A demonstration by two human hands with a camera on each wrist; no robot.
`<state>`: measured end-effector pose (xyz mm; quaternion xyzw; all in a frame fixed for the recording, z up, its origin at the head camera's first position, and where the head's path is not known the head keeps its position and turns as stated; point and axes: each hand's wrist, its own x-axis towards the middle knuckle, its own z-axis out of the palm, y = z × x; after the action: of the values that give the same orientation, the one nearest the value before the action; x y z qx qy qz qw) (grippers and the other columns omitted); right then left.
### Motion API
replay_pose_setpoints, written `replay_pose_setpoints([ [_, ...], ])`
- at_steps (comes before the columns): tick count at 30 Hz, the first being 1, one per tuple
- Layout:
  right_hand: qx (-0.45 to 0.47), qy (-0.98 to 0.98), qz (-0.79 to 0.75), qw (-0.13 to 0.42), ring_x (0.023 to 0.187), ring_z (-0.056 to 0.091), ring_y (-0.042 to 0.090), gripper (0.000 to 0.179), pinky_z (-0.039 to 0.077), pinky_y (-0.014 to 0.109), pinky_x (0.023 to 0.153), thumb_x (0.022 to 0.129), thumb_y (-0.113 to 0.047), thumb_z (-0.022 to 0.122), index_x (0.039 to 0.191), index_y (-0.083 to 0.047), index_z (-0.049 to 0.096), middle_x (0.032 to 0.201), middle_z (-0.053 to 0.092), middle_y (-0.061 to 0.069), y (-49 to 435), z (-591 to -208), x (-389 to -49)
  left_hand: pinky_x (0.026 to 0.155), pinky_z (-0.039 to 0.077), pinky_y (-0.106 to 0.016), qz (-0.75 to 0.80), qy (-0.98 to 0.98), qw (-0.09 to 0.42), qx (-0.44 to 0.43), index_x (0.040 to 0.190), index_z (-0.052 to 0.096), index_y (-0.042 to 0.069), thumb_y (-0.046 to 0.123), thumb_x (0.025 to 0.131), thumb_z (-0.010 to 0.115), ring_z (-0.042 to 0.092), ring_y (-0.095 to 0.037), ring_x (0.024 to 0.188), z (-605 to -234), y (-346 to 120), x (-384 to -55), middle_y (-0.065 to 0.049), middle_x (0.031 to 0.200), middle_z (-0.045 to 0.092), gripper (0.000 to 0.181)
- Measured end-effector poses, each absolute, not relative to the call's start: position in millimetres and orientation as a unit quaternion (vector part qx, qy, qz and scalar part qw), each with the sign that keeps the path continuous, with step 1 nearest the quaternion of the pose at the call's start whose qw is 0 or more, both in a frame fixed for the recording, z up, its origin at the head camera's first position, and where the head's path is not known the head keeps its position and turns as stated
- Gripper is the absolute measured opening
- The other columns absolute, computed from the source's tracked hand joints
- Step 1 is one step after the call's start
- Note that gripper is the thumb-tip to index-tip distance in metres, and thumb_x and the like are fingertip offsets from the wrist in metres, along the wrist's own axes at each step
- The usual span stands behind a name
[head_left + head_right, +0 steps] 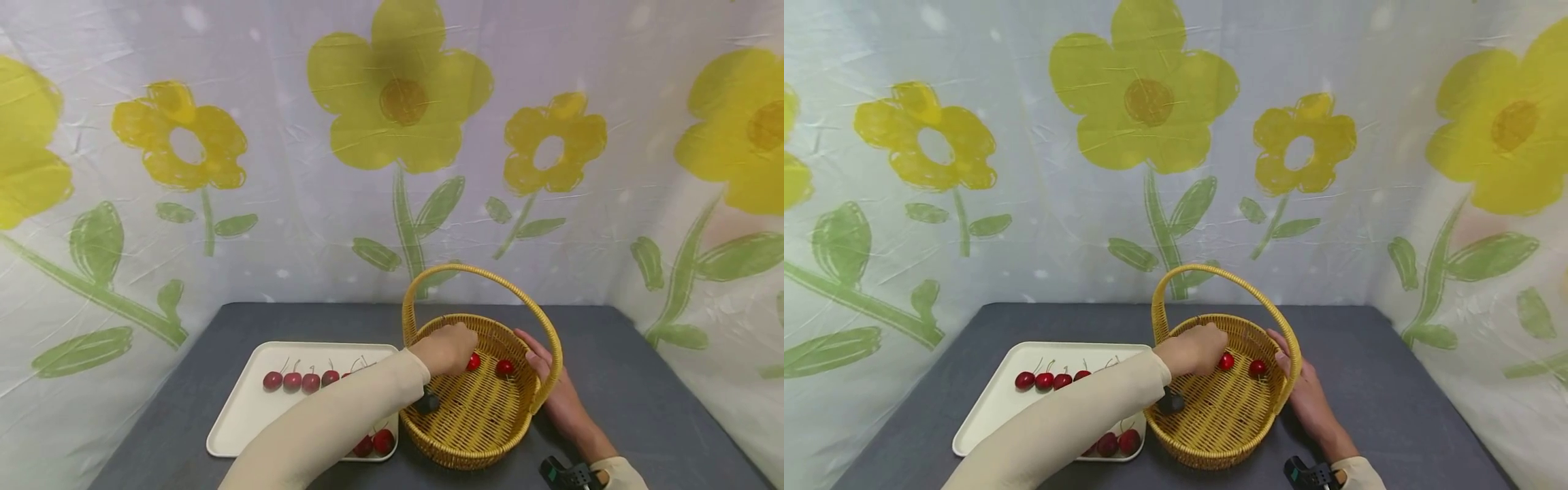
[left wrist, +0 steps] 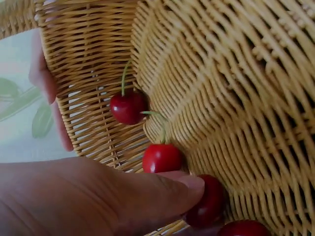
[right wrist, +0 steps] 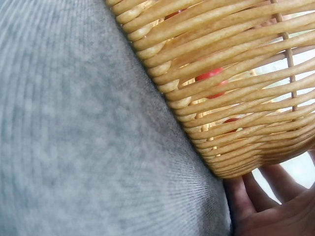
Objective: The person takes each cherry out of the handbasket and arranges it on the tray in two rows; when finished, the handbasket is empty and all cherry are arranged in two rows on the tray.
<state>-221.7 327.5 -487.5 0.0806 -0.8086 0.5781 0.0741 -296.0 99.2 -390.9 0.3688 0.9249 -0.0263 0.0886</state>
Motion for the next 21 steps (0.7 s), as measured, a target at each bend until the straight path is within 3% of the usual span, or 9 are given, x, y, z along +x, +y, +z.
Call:
replay_pose_setpoints([
  [2,0.081,-0.808,0.578,0.076,0.136,0.055,-0.011,0.054,0.049,0.011,0.103,0.121,-0.037,0.037,0.172,-0.019,0.037,0.170,0.047,0.016,327.8,-487.8,-222.1,0.060,0.038,-0.027,-0.014,0.924,0.088,0.373,0.102,0.068,0.012,0.008,0.103,0.073,0.044,-0.012,0.069,-386.8,96.2,-291.1,-0.004,0.093,0.063,0.007],
  [6,0.080,-0.806,0.581,0.075,0.136,0.054,-0.011,0.055,0.049,0.011,0.103,0.121,-0.037,0.037,0.172,-0.018,0.037,0.171,0.045,0.016,328.6,-487.8,-223.1,0.058,0.037,-0.026,0.017,0.920,0.090,0.380,0.089,0.060,0.014,0.011,0.103,0.074,0.041,-0.011,0.065,-375.7,92.3,-288.2,-0.002,0.084,0.057,0.020],
  [11,0.082,-0.796,0.595,0.071,0.137,0.055,-0.010,0.054,0.051,0.012,0.103,0.121,-0.037,0.037,0.172,-0.018,0.037,0.172,0.043,0.017,327.3,-487.8,-223.5,0.056,0.024,-0.025,0.077,0.906,0.072,0.410,0.061,0.040,0.017,0.010,0.102,0.072,0.022,-0.011,0.060,-359.9,75.3,-279.9,0.005,0.059,0.023,0.052],
  [13,0.083,-0.794,0.598,0.072,0.137,0.055,-0.010,0.053,0.051,0.013,0.103,0.121,-0.037,0.036,0.172,-0.020,0.037,0.172,0.043,0.018,327.3,-487.6,-223.4,0.060,0.023,-0.025,0.096,0.898,0.053,0.426,0.057,0.042,0.018,0.008,0.100,0.073,0.022,-0.011,0.064,-354.6,64.3,-273.4,0.007,0.057,0.020,0.054],
  [17,0.084,-0.795,0.596,0.070,0.137,0.053,-0.011,0.053,0.051,0.012,0.103,0.121,-0.037,0.036,0.172,-0.023,0.037,0.173,0.042,0.018,326.6,-486.3,-223.0,0.061,0.029,-0.021,0.118,0.876,0.013,0.468,0.072,0.067,0.015,0.004,0.098,0.072,0.032,-0.008,0.065,-348.2,35.9,-258.9,0.009,0.061,0.039,0.029],
  [21,0.084,-0.797,0.594,0.070,0.136,0.055,-0.010,0.053,0.053,0.014,0.102,0.121,-0.037,0.035,0.172,-0.023,0.037,0.173,0.042,0.019,325.4,-484.5,-221.9,0.063,0.038,-0.016,0.150,0.847,-0.008,0.510,0.095,0.080,0.012,0.001,0.100,0.070,0.045,-0.003,0.066,-346.8,-3.6,-244.3,0.006,0.074,0.064,0.015],
])
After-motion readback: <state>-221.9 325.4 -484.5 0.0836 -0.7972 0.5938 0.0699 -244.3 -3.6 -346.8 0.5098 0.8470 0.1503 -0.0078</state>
